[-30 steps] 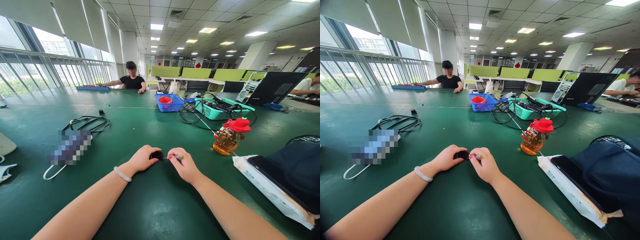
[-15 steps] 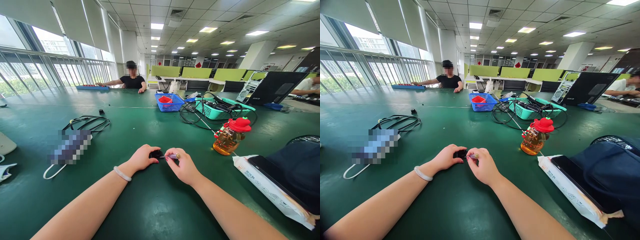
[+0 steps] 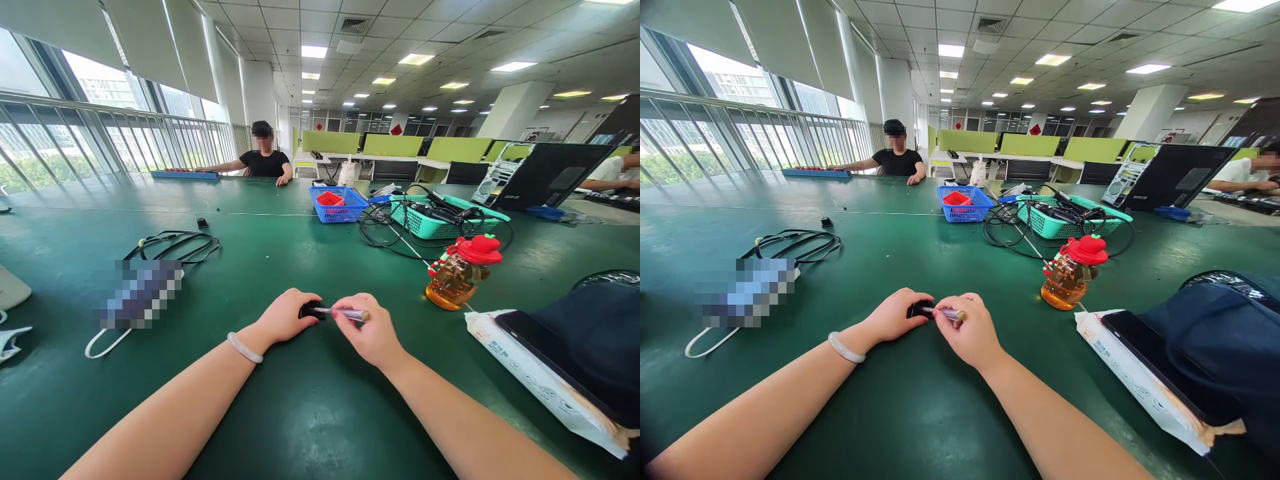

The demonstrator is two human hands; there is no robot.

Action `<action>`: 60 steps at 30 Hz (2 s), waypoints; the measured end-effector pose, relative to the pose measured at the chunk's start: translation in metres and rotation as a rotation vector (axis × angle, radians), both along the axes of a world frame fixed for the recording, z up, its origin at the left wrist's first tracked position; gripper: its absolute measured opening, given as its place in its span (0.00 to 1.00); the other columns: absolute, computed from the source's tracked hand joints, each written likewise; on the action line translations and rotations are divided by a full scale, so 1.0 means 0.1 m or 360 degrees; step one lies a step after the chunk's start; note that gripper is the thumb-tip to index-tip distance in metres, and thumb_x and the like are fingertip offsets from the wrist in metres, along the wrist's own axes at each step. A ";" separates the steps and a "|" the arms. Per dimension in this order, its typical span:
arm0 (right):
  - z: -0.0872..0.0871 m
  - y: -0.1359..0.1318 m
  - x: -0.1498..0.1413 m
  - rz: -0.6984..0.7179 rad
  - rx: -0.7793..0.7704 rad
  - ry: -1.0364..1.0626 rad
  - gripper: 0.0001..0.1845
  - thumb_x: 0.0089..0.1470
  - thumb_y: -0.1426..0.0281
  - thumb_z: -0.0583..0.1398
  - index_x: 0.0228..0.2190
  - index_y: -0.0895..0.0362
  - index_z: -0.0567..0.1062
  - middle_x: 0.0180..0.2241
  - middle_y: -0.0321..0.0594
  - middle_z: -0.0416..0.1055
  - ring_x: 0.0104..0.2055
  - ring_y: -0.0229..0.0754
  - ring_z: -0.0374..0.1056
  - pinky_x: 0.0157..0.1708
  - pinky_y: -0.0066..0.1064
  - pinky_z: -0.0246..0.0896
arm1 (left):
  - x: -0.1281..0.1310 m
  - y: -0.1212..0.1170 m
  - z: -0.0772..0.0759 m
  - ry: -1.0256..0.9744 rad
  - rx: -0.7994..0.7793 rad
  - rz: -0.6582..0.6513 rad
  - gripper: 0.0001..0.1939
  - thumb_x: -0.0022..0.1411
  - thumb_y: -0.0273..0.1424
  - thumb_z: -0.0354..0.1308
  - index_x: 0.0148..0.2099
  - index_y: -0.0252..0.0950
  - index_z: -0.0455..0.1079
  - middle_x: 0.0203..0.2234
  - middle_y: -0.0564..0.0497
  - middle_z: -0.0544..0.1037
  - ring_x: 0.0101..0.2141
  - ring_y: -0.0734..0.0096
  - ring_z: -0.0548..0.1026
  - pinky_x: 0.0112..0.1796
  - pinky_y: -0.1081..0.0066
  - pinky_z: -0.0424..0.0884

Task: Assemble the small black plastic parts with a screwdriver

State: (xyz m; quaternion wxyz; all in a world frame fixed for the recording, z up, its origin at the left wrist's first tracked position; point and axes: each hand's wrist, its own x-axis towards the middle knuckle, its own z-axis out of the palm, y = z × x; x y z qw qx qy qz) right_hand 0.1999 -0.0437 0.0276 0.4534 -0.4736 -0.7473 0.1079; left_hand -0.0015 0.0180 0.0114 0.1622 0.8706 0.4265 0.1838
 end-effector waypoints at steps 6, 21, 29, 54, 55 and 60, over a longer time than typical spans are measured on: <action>-0.02 0.07 0.05 -0.0200 -0.0077 0.0166 0.10 0.56 0.64 0.55 0.28 0.53 0.74 0.28 0.38 0.75 0.31 0.43 0.70 0.32 0.32 0.64 | -0.01 -0.01 0.01 0.0011 -0.0022 0.0023 0.23 0.57 0.35 0.62 0.56 0.43 0.69 0.45 0.48 0.79 0.46 0.59 0.73 0.49 0.62 0.69; 0.02 0.03 0.00 -0.0116 -0.0070 -0.0209 0.11 0.59 0.65 0.54 0.28 0.52 0.72 0.25 0.36 0.73 0.32 0.43 0.68 0.36 0.34 0.62 | -0.02 0.00 -0.01 -0.0002 -0.0003 -0.0004 0.24 0.57 0.36 0.62 0.56 0.42 0.69 0.46 0.48 0.79 0.46 0.59 0.74 0.50 0.62 0.69; 0.04 -0.03 -0.07 0.0016 -0.0023 -0.0315 0.10 0.61 0.68 0.54 0.27 0.52 0.69 0.22 0.32 0.70 0.29 0.40 0.66 0.41 0.36 0.61 | -0.02 0.01 -0.04 -0.0007 0.0010 0.0008 0.24 0.57 0.36 0.63 0.56 0.42 0.70 0.47 0.49 0.79 0.47 0.59 0.74 0.50 0.62 0.69; -0.01 -0.06 -0.07 0.0047 0.0247 -0.0301 0.05 0.61 0.70 0.53 0.35 0.53 0.69 0.33 0.35 0.76 0.33 0.40 0.70 0.53 0.44 0.52 | -0.02 0.00 -0.04 -0.0015 0.0023 -0.0008 0.23 0.57 0.36 0.63 0.55 0.43 0.70 0.46 0.49 0.79 0.47 0.59 0.74 0.50 0.62 0.69; -0.02 -0.05 -0.07 0.0045 0.0221 -0.0309 0.05 0.61 0.70 0.53 0.35 0.52 0.69 0.33 0.35 0.76 0.33 0.40 0.70 0.53 0.44 0.52 | -0.02 0.00 -0.04 -0.0019 0.0025 -0.0009 0.23 0.57 0.36 0.63 0.55 0.43 0.70 0.47 0.49 0.79 0.47 0.59 0.74 0.50 0.62 0.68; -0.04 -0.02 -0.07 0.0027 0.0115 -0.0334 0.06 0.62 0.69 0.52 0.33 0.52 0.69 0.31 0.34 0.75 0.32 0.40 0.69 0.52 0.45 0.53 | -0.03 0.02 -0.06 -0.0029 0.0023 -0.0015 0.23 0.57 0.37 0.63 0.56 0.43 0.70 0.47 0.49 0.79 0.46 0.59 0.74 0.50 0.61 0.68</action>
